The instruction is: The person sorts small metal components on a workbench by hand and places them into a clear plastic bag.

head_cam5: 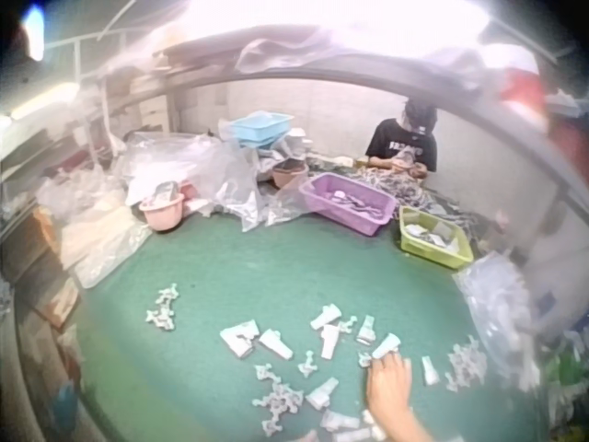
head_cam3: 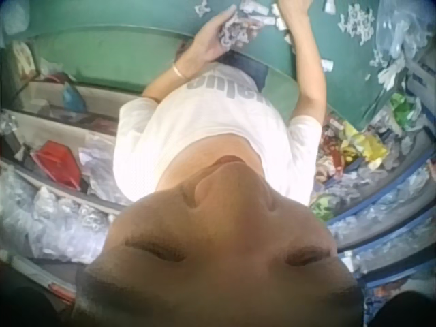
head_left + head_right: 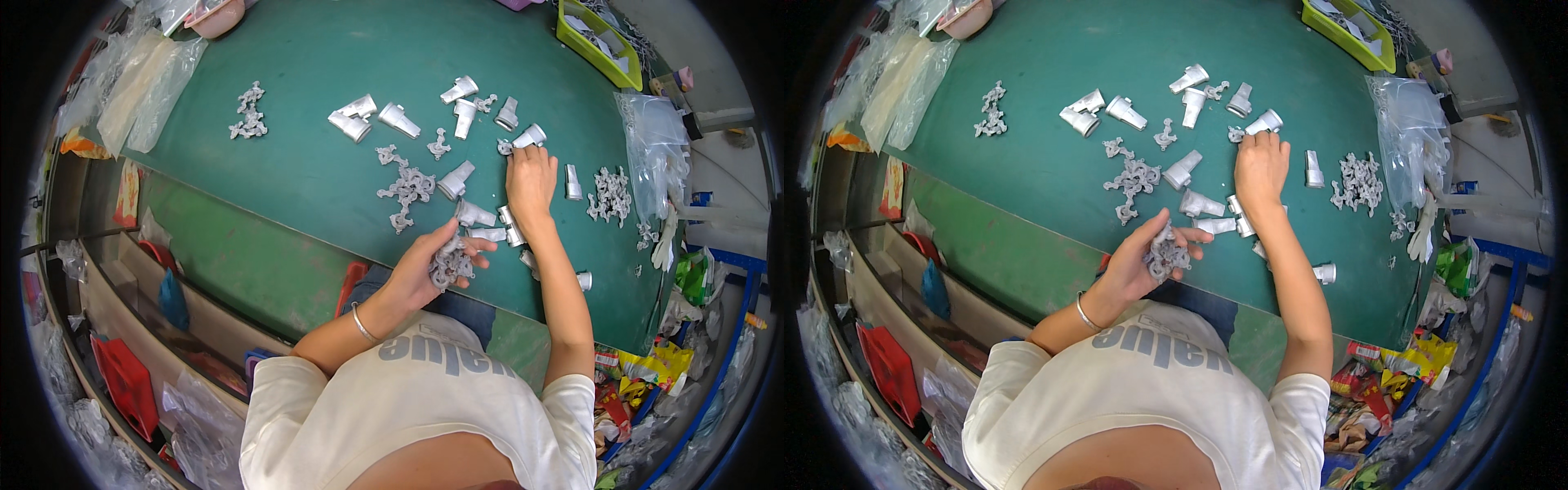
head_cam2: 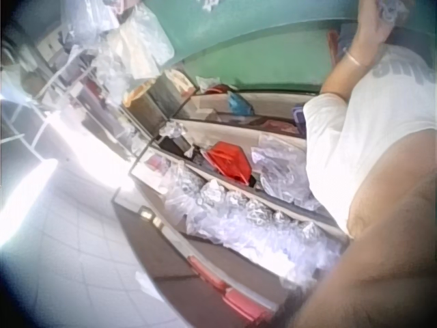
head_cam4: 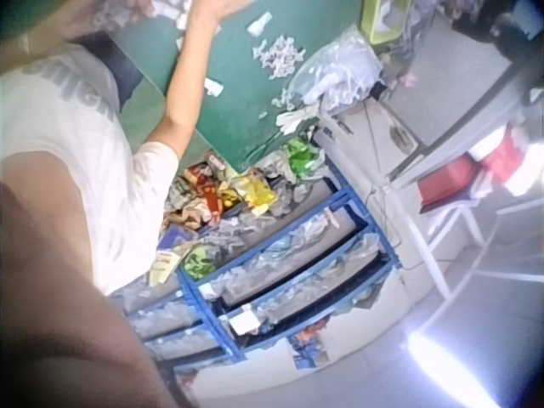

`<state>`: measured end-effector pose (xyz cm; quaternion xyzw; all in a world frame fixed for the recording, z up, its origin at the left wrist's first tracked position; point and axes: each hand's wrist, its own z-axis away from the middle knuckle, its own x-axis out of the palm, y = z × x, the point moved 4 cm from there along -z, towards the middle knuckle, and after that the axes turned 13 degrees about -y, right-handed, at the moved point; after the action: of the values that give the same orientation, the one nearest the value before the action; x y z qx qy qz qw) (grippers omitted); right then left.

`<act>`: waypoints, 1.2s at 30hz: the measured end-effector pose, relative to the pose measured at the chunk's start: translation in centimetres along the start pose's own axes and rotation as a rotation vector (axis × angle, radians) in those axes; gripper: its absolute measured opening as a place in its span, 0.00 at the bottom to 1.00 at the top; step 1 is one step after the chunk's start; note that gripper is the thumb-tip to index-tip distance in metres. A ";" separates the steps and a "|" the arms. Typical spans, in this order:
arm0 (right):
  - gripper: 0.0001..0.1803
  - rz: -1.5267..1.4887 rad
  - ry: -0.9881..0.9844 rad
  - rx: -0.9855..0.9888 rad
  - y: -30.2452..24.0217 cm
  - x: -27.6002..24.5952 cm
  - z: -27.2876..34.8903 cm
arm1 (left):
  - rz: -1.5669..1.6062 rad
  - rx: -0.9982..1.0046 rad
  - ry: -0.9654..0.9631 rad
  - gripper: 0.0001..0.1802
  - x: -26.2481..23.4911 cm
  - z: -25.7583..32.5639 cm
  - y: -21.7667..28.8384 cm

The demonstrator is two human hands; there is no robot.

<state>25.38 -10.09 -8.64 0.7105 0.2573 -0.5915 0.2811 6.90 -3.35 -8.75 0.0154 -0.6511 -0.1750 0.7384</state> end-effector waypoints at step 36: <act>0.11 -1.091 -0.065 -0.047 -3.1 -6.3 3.3 | 0.062 0.293 0.051 0.15 0.7 0.9 3.2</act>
<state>19.93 -10.43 -3.23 0.4491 0.5927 -0.6672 -0.0429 6.84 -0.38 -7.12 0.1074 -0.6507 -0.0546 0.7497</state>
